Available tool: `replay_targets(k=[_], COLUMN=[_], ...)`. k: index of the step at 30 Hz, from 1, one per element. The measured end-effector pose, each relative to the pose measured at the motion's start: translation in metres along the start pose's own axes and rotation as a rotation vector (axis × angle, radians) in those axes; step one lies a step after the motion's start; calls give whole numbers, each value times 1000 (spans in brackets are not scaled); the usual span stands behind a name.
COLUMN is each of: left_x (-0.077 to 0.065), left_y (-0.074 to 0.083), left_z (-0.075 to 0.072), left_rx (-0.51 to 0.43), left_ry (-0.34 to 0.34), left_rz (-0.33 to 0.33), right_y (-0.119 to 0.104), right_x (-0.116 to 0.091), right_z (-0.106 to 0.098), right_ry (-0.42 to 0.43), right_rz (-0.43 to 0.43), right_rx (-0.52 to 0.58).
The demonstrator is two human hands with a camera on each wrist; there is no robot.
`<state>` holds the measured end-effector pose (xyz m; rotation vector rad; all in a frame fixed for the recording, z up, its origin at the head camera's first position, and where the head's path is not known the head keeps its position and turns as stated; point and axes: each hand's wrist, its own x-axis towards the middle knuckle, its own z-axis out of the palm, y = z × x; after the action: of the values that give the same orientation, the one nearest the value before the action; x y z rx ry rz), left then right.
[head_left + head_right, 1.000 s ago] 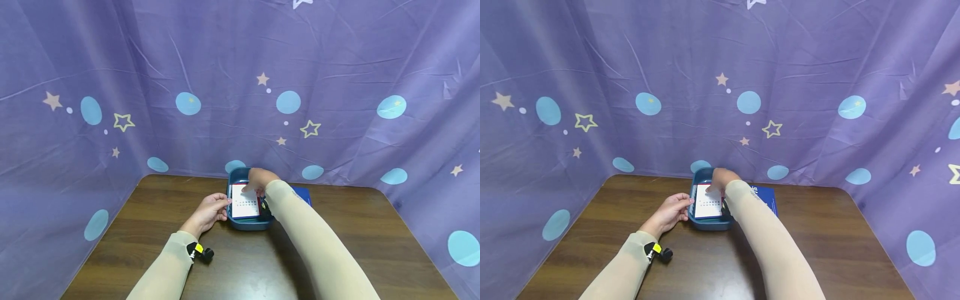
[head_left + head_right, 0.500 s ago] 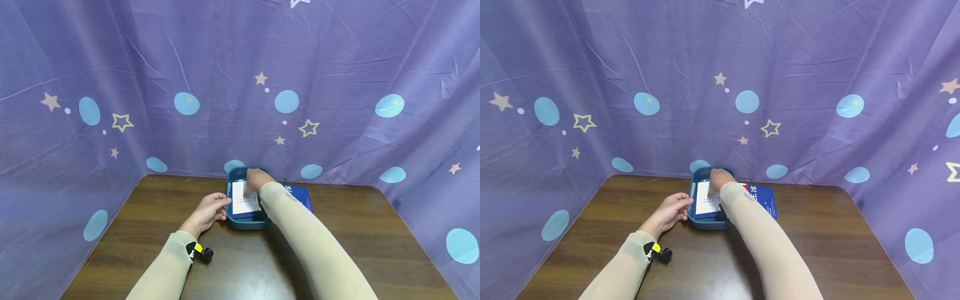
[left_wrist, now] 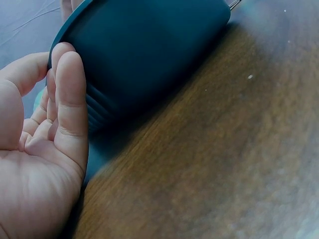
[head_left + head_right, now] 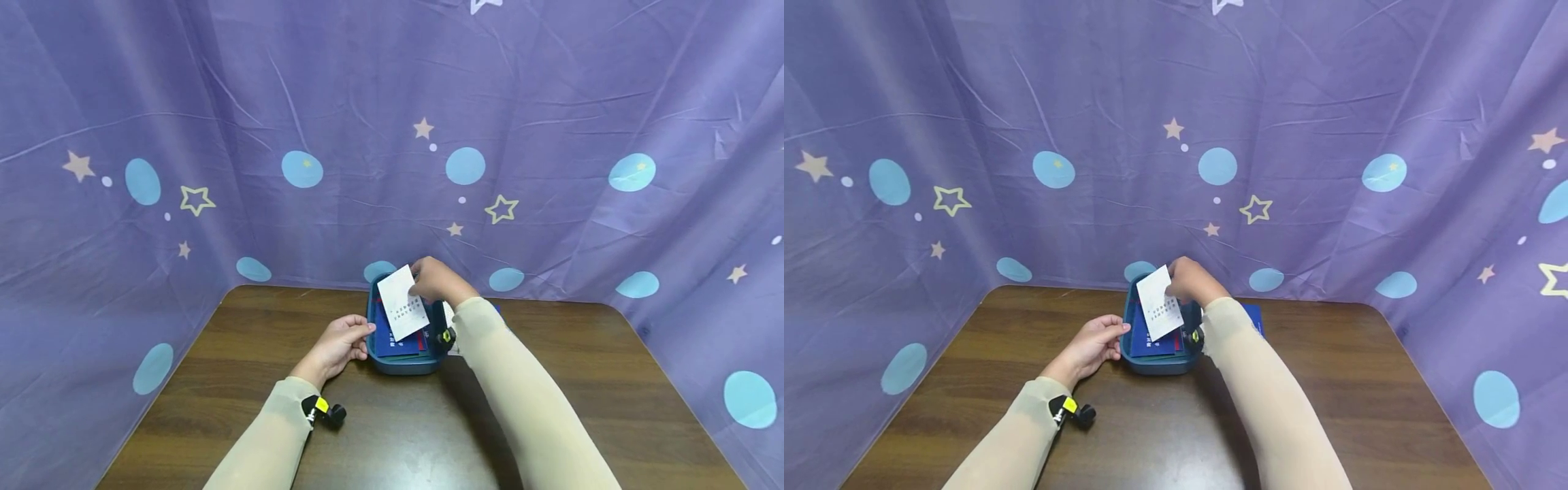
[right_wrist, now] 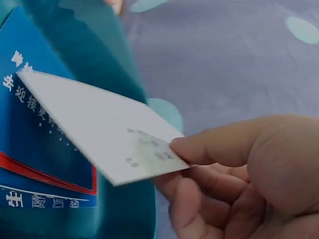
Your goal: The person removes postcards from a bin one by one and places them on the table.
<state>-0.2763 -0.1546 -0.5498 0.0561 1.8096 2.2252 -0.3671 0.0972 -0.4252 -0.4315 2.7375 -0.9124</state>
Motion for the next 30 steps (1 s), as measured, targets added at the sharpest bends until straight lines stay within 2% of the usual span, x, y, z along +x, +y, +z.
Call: replay_targets(k=[1,6,14,22,30], left_x=[0,-1,-3,-4,-2], left_y=[0,1,2,4,3], left_z=[0,1,1,2,2], left_rx=[0,-3,-2,3,4], left_ry=[4,4,2,13,10], left_rz=[-1,-1,-9,-13,-19], right_y=[-6,18,57,92,111], right_x=[-12,-32,-63,-82,-98], right_z=[-5,-13,-22,-35,-53], right_ry=[6,102,246,303,310], right_rz=[4,-38,-38,53,68], right_rx=[35,177,332,298,248])
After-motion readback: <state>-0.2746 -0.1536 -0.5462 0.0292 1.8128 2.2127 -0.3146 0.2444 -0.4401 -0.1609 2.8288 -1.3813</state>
